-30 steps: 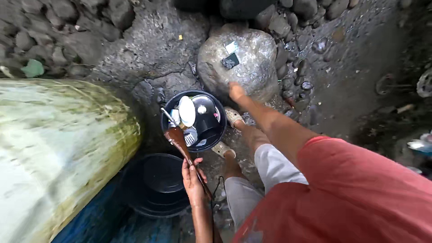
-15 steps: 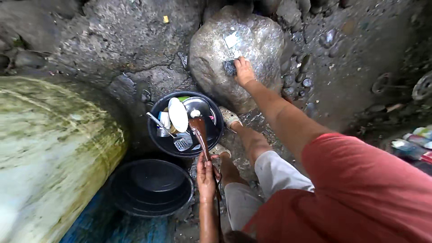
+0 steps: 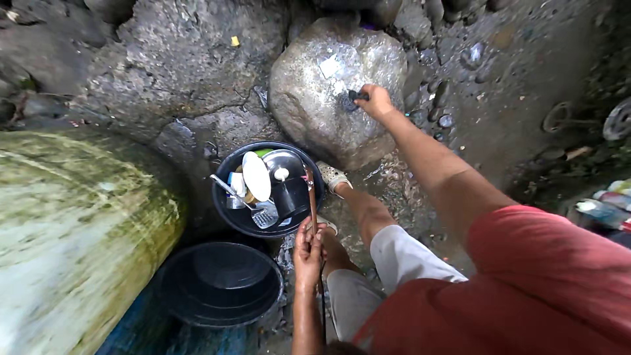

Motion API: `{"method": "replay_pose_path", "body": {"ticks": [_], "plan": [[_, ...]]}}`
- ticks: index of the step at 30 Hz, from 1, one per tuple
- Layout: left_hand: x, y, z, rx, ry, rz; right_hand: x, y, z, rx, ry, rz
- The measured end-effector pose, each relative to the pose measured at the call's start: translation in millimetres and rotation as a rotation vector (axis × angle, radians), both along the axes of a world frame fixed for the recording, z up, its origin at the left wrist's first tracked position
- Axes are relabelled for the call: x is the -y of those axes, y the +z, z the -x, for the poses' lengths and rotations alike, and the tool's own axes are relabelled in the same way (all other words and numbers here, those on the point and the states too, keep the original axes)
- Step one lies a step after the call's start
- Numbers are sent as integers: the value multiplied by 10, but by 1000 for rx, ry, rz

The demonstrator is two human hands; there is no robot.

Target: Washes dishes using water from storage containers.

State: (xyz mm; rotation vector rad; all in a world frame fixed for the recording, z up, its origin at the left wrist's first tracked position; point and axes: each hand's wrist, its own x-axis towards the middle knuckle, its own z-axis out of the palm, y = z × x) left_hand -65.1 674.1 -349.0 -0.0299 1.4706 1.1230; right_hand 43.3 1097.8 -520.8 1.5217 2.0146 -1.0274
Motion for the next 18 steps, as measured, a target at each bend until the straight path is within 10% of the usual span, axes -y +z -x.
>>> {"method": "replay_pose_path", "body": {"ticks": [7, 13, 18], "plan": [[-57, -211, -77, 5, -1, 26, -238, -336, 672, -178, 143, -383], [-106, -225, -77, 30, -8, 31, 193, -610, 879, -5, 438, -237], [-255, -152, -27, 69, -42, 23, 84, -121, 612, -91, -29, -63]]}}
